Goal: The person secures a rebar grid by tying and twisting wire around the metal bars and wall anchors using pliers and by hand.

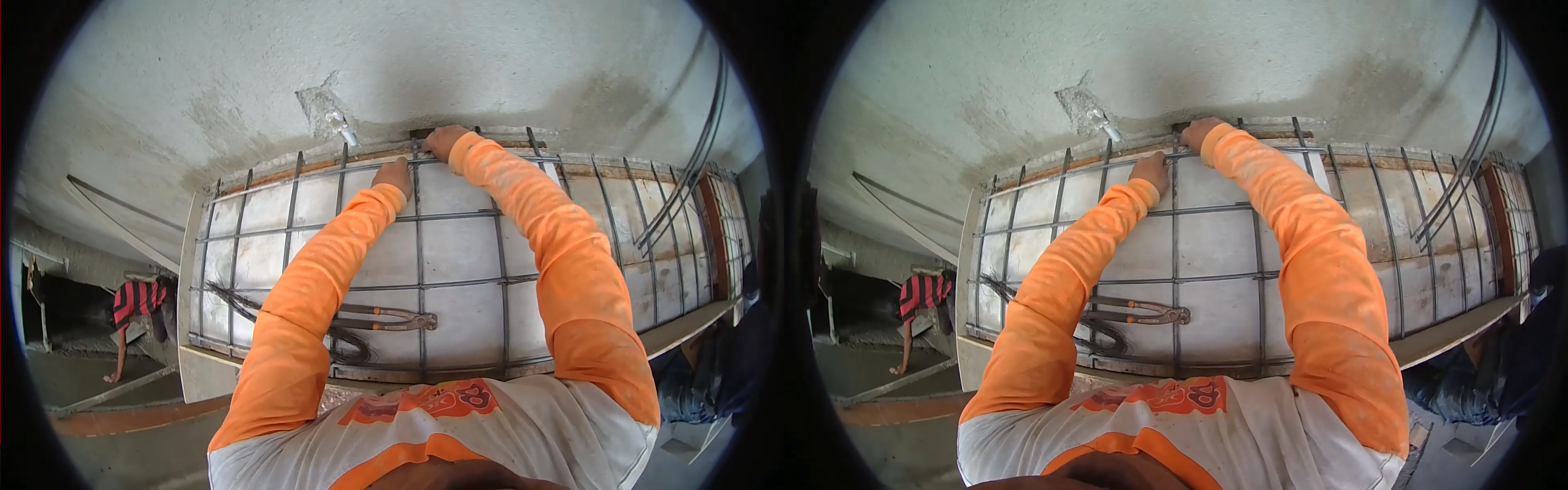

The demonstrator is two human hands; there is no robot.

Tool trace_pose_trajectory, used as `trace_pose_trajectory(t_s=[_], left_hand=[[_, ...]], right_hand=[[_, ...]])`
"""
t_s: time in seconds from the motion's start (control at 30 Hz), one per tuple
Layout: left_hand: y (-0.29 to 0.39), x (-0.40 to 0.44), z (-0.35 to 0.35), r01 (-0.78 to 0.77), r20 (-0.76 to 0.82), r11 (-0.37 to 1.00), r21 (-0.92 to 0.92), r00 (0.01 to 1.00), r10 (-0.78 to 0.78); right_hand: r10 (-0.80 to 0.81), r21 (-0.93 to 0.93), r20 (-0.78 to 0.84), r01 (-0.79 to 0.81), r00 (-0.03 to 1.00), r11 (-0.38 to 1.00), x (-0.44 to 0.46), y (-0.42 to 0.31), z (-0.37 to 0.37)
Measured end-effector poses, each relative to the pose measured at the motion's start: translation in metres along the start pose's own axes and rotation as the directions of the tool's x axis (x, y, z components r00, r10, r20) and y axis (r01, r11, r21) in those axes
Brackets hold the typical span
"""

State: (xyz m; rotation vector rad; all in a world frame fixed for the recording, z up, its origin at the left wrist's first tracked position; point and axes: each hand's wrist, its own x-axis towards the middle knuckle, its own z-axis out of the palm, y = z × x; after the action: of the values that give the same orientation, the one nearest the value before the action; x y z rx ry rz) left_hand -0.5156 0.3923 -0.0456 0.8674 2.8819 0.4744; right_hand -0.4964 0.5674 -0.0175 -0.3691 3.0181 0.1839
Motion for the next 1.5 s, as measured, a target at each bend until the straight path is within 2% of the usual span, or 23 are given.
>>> trace_pose_trajectory(t_s=[0.13, 0.33, 0.4, 0.43, 0.47, 0.53, 0.57, 0.6, 0.67, 0.7, 0.77, 0.8, 0.87, 0.9, 0.97, 1.1, 1.17, 1.27, 1.33, 1.37, 1.4, 1.47, 1.5], left_hand=[[0.006, -0.001, -0.002, 0.033, 0.002, 0.999, 0.018, 0.999, -0.033], [-0.014, 0.015, 0.005, -0.108, -0.13, 0.991, -0.081, 0.987, 0.096], [-0.022, 0.02, -0.014, 0.187, 0.299, 0.942, -0.279, 0.949, -0.1], [-0.014, 0.005, -0.042, 0.359, 0.456, 0.774, -0.521, 0.884, -0.103], [-0.018, 0.004, -0.048, 0.363, 0.456, 0.772, -0.522, 0.883, -0.107], [-0.021, 0.001, -0.061, 0.466, 0.486, 0.339, -0.817, 0.873, -0.028], [-0.02, 0.003, -0.068, 0.524, 0.54, 0.194, -0.829, 0.84, 0.04], [-0.017, 0.001, -0.072, 0.521, 0.537, 0.193, -0.831, 0.843, 0.04], [-0.008, -0.002, -0.073, 0.353, 0.345, -0.173, -0.92, 0.936, 0.074], [-0.005, -0.001, -0.064, 0.349, 0.34, -0.175, -0.92, 0.937, 0.079], [-0.002, 0.003, -0.04, -0.143, -0.108, 0.416, -0.898, 0.988, 0.107], [0.0, 0.004, -0.041, -0.144, -0.109, 0.408, -0.902, 0.988, 0.107], [0.002, 0.008, -0.046, -0.188, -0.172, 0.79, -0.584, 0.979, 0.106], [0.005, 0.011, -0.052, -0.186, -0.176, 0.783, -0.593, 0.979, 0.1], [0.011, 0.022, -0.067, -0.299, -0.309, 0.929, -0.216, 0.924, 0.225], [0.032, 0.06, -0.067, -0.329, -0.312, 0.934, -0.14, 0.91, 0.274], [0.051, 0.068, -0.079, -0.308, 0.06, 0.943, -0.122, 0.946, 0.317], [0.078, 0.066, -0.088, -0.377, 0.263, 0.924, 0.069, 0.9, 0.348], [0.088, 0.042, -0.09, -0.363, 0.251, 0.929, 0.076, 0.909, 0.334], [0.089, 0.033, -0.091, -0.373, 0.24, 0.922, 0.104, 0.909, 0.341], [0.084, 0.028, -0.088, -0.363, 0.234, 0.927, 0.092, 0.913, 0.334], [0.067, 0.019, -0.082, -0.446, -0.14, 0.831, -0.332, 0.895, 0.424], [0.059, 0.01, -0.087, -0.445, -0.148, 0.831, -0.334, 0.895, 0.42]], right_hand=[[0.071, 0.086, -0.073, -0.064, 0.995, 0.994, -0.001, 0.005, -0.002], [0.275, 0.29, -0.158, -0.222, 0.948, 0.931, -0.013, -0.012, -0.012], [0.29, 0.4, -0.172, -0.203, 0.941, 0.894, -0.015, -0.017, -0.017], [0.285, 0.399, -0.171, -0.198, 0.943, 0.895, -0.014, -0.016, -0.018], [0.274, 0.46, -0.179, -0.166, 0.945, 0.872, -0.012, -0.014, -0.019], [0.26, 0.52, -0.187, -0.129, 0.947, 0.844, -0.011, -0.016, -0.016], [0.295, 0.566, -0.221, -0.124, 0.93, 0.815, -0.01, -0.016, -0.012], [0.33, 0.61, -0.252, -0.116, 0.91, 0.784, -0.01, -0.018, -0.01], [0.367, 0.627, -0.258, -0.134, 0.894, 0.767, -0.011, -0.021, -0.003], [0.406, 0.645, -0.26, -0.155, 0.876, 0.748, -0.014, -0.021, -0.001], [0.395, 0.642, -0.313, -0.114, 0.863, 0.758, -0.019, -0.023, 0.006], [0.38, 0.642, -0.363, -0.068, 0.851, 0.764, -0.021, -0.024, 0.01], [0.346, 0.589, -0.42, -0.038, 0.839, 0.807, -0.022, -0.026, 0.016], [0.313, 0.536, -0.479, -0.008, 0.82, 0.844, -0.023, -0.027, 0.018], [0.176, 0.386, -0.54, 0.056, 0.823, 0.921, -0.021, -0.031, 0.02], [-0.14, 0.006, -0.576, 0.175, 0.806, 0.985, -0.012, -0.037, 0.017], [-0.233, -0.091, -0.539, 0.219, 0.81, 0.972, -0.016, -0.043, 0.013], [-0.288, -0.375, -0.471, 0.106, 0.834, 0.921, -0.012, -0.059, 0.004], [0.095, -0.123, -0.204, -0.122, 0.974, 0.985, 0.0, -0.072, 0.003], [0.16, 0.234, -0.135, -0.125, 0.978, 0.964, -0.008, -0.074, -0.003], [0.148, 0.224, -0.126, -0.117, 0.981, 0.968, -0.019, -0.083, -0.021], [0.119, -0.344, 0.121, -0.07, 0.986, 0.936, -0.034, -0.097, -0.046], [0.115, -0.351, 0.121, -0.066, 0.986, 0.934, -0.028, -0.092, -0.044]])
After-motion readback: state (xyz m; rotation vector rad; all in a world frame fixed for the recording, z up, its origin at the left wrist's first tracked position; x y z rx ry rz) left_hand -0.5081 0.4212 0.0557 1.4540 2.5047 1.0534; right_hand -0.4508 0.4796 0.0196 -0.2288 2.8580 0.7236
